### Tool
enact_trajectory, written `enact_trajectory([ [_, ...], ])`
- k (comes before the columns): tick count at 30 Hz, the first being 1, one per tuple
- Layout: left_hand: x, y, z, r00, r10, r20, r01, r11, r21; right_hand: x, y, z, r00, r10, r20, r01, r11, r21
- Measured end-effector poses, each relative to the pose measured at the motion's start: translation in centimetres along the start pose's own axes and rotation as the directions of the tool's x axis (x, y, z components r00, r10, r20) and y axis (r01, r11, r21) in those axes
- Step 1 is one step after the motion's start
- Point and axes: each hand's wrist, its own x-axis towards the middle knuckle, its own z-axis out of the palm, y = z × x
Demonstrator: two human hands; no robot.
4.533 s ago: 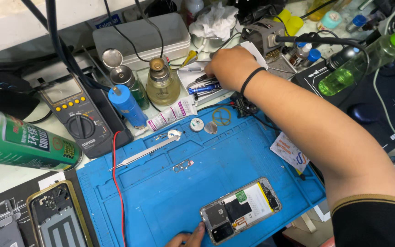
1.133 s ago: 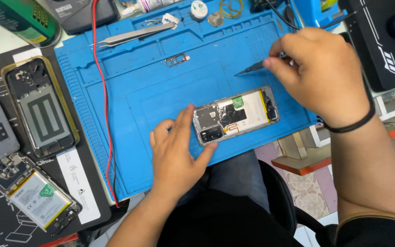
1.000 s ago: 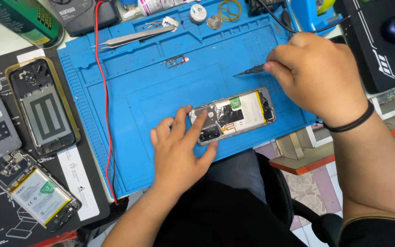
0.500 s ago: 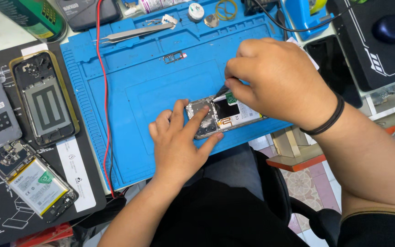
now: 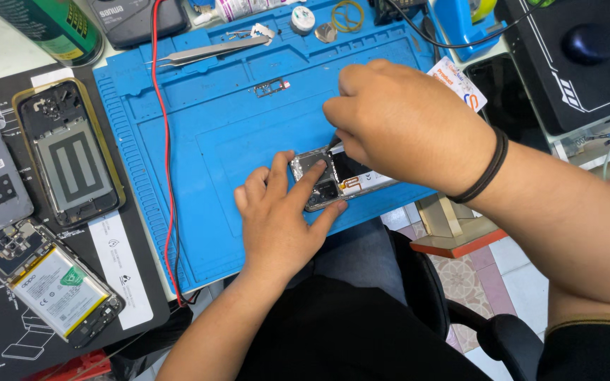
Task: The person uses a plastic card and compressed air to pry open the back cover of a smartphone. Then, using a screwdriver, they remove screws and lift internal components to access the battery area.
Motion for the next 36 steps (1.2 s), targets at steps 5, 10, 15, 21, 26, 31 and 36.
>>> enact_trajectory([
  [5, 0.1, 0.0, -0.1, 1.0, -0.014, 0.006, 0.014, 1.0, -0.021, 1.4, -1.0, -0.3, 0.971, 0.105, 0.216, -0.076, 0.987, -0.139],
  [10, 0.0, 0.1, -0.1, 0.999, -0.027, 0.024, 0.028, 0.999, -0.024, 2.4, -0.5, -0.8, 0.988, -0.071, 0.139, 0.088, 0.989, -0.12],
  [15, -0.1, 0.0, 0.0, 0.999, -0.032, 0.004, 0.032, 0.999, -0.039, 2.1, -0.3, -1.1, 0.914, 0.154, 0.374, -0.148, 0.988, -0.046],
  [21, -0.1, -0.1, 0.0, 1.0, -0.025, -0.005, 0.025, 0.999, -0.044, 1.9, -0.8, -1.5, 0.93, 0.159, 0.331, -0.148, 0.987, -0.059],
  [26, -0.1, 0.0, -0.1, 0.999, -0.039, 0.009, 0.039, 0.998, -0.042, 1.7, -0.6, -1.5, 0.988, 0.032, 0.149, -0.044, 0.996, 0.077],
  [31, -0.1, 0.0, 0.0, 0.999, -0.037, 0.012, 0.037, 0.999, -0.027, 1.0, -0.4, -0.8, 0.994, -0.087, -0.066, 0.1, 0.971, 0.216],
  [36, 0.1, -0.2, -0.1, 0.997, -0.065, -0.03, 0.062, 0.992, -0.11, 0.6, 0.4, -0.6, 0.984, 0.127, 0.128, -0.146, 0.978, 0.15],
])
